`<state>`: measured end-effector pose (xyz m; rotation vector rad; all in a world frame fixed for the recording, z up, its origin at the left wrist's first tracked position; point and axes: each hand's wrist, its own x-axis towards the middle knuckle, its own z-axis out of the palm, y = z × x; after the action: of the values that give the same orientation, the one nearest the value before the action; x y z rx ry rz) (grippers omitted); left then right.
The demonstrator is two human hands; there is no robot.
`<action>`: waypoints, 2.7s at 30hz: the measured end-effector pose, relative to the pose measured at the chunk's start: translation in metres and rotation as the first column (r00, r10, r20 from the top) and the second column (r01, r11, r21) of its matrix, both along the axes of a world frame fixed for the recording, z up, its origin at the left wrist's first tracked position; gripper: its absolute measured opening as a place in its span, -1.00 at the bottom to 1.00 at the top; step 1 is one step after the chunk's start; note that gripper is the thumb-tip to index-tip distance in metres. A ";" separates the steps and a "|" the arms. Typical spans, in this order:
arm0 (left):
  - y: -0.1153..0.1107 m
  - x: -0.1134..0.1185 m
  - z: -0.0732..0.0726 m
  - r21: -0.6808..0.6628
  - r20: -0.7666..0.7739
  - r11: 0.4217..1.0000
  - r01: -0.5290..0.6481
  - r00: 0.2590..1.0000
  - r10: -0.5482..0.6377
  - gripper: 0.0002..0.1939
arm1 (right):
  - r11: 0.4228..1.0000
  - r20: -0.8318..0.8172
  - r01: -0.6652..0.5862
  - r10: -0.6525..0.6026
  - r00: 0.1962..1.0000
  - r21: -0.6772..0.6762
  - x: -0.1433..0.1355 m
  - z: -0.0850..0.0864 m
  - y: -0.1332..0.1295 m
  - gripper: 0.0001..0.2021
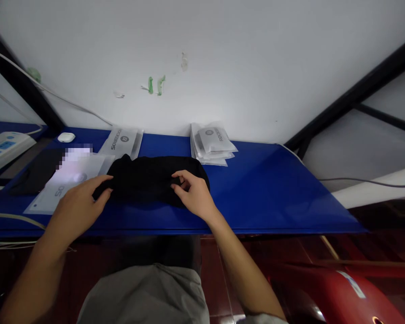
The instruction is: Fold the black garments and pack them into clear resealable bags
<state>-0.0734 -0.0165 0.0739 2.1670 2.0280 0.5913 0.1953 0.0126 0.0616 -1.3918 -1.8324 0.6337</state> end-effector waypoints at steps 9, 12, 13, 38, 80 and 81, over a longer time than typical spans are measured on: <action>0.030 0.016 -0.010 0.197 -0.055 0.978 -0.069 0.995 0.081 -0.63 | 0.977 0.203 0.094 -0.133 0.970 0.191 -0.006 -0.020 0.018 -0.72; 0.026 0.025 -0.014 0.288 -0.056 0.954 0.086 0.996 -0.073 -0.63 | 0.940 0.341 0.016 -0.140 0.929 0.341 -0.010 -0.019 0.009 -0.73; 0.024 0.027 -0.016 0.284 -0.060 0.944 0.165 0.986 -0.155 -0.63 | 0.932 0.373 -0.036 -0.109 0.922 0.360 -0.012 -0.018 0.005 -0.74; 0.028 0.020 -0.053 0.017 -0.094 0.910 0.414 0.907 -0.411 -0.50 | 0.957 0.515 -0.266 0.172 0.840 0.113 -0.009 -0.027 -0.010 -0.56; 0.000 0.010 -0.027 -0.042 -0.301 0.964 0.261 0.917 -0.261 -0.61 | 0.962 0.643 -0.246 0.115 0.757 0.117 0.016 -0.026 -0.020 -0.44; -0.003 0.010 -0.023 -0.079 -0.307 0.963 0.258 0.913 -0.270 -0.60 | 0.963 0.636 -0.245 0.119 0.762 0.114 0.017 -0.025 -0.024 -0.45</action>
<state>-0.0634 -0.0194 0.0509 2.5924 1.8042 0.1791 0.2120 -0.0111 0.0371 -1.3994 -2.5043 0.0549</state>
